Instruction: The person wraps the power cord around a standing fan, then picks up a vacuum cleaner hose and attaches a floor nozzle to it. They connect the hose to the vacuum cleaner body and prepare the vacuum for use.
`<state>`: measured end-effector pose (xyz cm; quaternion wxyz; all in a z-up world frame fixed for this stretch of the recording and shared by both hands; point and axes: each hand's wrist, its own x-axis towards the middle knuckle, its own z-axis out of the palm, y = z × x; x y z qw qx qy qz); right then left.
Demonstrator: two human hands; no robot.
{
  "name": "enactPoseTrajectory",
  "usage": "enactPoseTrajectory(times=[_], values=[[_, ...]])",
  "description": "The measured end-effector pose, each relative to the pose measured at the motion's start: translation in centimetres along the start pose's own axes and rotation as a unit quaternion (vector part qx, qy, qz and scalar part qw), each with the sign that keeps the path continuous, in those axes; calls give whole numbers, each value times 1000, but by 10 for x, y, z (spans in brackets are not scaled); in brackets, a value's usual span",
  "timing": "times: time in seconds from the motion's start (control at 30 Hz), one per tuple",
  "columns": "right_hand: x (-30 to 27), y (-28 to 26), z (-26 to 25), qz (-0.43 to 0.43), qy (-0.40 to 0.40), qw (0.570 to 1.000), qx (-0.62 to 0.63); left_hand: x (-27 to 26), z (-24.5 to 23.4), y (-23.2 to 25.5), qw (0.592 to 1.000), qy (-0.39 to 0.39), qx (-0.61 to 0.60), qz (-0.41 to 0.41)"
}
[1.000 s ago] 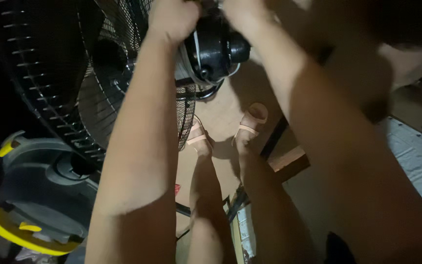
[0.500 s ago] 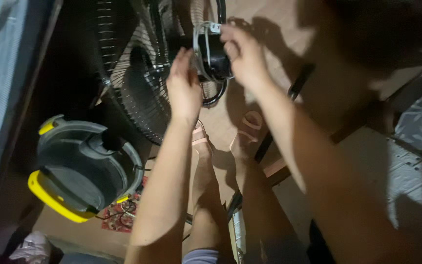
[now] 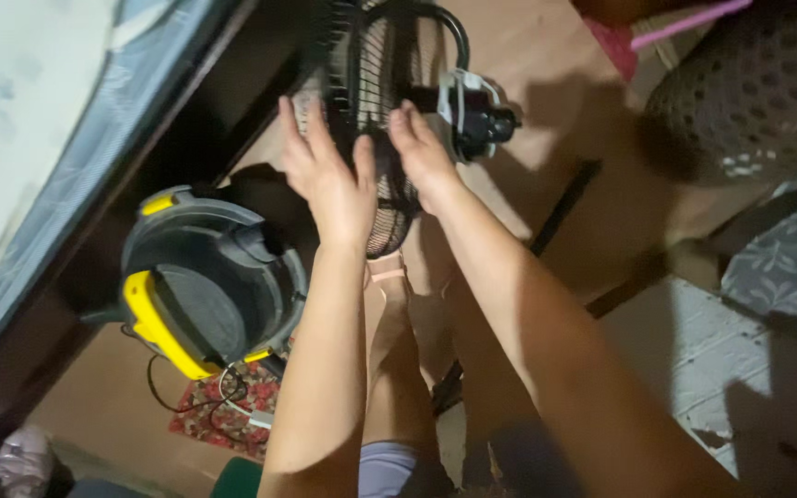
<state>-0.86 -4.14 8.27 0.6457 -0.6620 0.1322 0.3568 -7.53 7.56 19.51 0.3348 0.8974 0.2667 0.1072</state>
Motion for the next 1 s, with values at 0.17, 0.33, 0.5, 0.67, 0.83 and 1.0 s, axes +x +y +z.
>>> enactPoseTrajectory(times=[0.17, 0.33, 0.5, 0.67, 0.83, 1.0], values=[[3, -28, 15, 111, 32, 993, 35, 16, 10, -46, 991, -67, -106, -46], [15, -26, 15, 88, 7, 996, 24, 11, 4, -68, 937, -132, -227, -230], [22, -15, 6, 128, -2, 989, 67, 3, 6, -63, 922, -106, -268, -260], [28, -14, 0, 134, -10, 987, 85, 6, 9, -57, 922, -86, -267, -269], [33, -17, -20, 191, 7, 981, 45, -9, 12, -37, 925, -84, -232, -290], [13, -28, -43, 171, -54, 975, 127, -19, 16, 4, 935, -38, -222, -273]])
